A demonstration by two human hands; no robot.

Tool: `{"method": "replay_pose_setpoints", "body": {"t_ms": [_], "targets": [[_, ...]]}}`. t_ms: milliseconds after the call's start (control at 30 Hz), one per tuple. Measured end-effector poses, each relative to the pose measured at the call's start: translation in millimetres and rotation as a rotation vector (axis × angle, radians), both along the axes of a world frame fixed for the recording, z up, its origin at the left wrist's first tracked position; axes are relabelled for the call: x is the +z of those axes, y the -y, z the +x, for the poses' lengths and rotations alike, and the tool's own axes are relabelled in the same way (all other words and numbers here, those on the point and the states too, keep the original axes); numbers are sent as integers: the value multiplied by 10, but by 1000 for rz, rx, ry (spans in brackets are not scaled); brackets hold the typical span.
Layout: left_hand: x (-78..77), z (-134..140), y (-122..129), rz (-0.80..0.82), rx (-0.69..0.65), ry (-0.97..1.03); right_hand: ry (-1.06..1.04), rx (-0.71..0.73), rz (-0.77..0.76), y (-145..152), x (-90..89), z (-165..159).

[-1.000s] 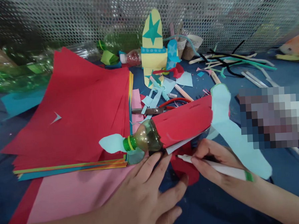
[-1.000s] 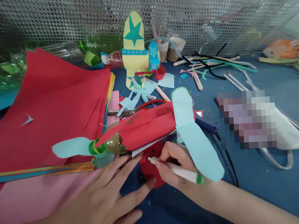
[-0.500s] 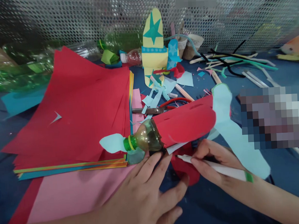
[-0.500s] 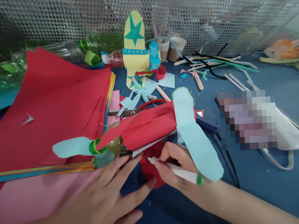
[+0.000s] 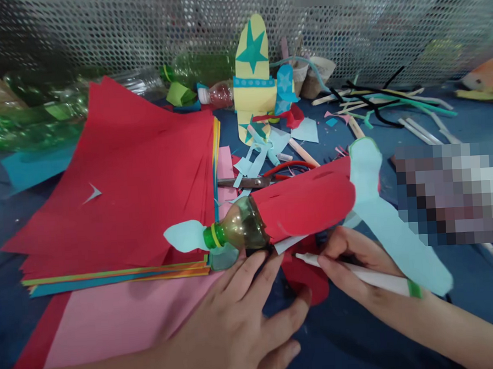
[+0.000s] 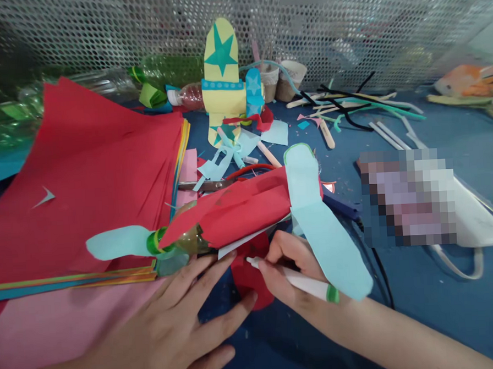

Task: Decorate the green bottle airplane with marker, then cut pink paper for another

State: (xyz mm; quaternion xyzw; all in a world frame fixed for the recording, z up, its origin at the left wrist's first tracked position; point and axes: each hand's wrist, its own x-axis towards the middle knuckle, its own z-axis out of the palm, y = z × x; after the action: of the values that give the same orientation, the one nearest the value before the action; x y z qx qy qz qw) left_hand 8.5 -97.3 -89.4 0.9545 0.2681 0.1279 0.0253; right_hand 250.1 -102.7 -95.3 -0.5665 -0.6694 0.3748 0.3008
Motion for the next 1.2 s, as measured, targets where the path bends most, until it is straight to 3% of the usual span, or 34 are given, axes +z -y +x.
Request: {"method": "replay_pose_setpoints", "body": {"t_ms": [333, 467, 1200], "targets": [[-6, -18, 20, 10, 0, 12, 29, -10, 29, -2, 45, -34], [-30, -15, 9, 8, -3, 33, 37, 55, -19, -4, 45, -32], [-82, -12, 30, -37, 5, 21, -46, -101, 49, -49, 35, -92]]}}
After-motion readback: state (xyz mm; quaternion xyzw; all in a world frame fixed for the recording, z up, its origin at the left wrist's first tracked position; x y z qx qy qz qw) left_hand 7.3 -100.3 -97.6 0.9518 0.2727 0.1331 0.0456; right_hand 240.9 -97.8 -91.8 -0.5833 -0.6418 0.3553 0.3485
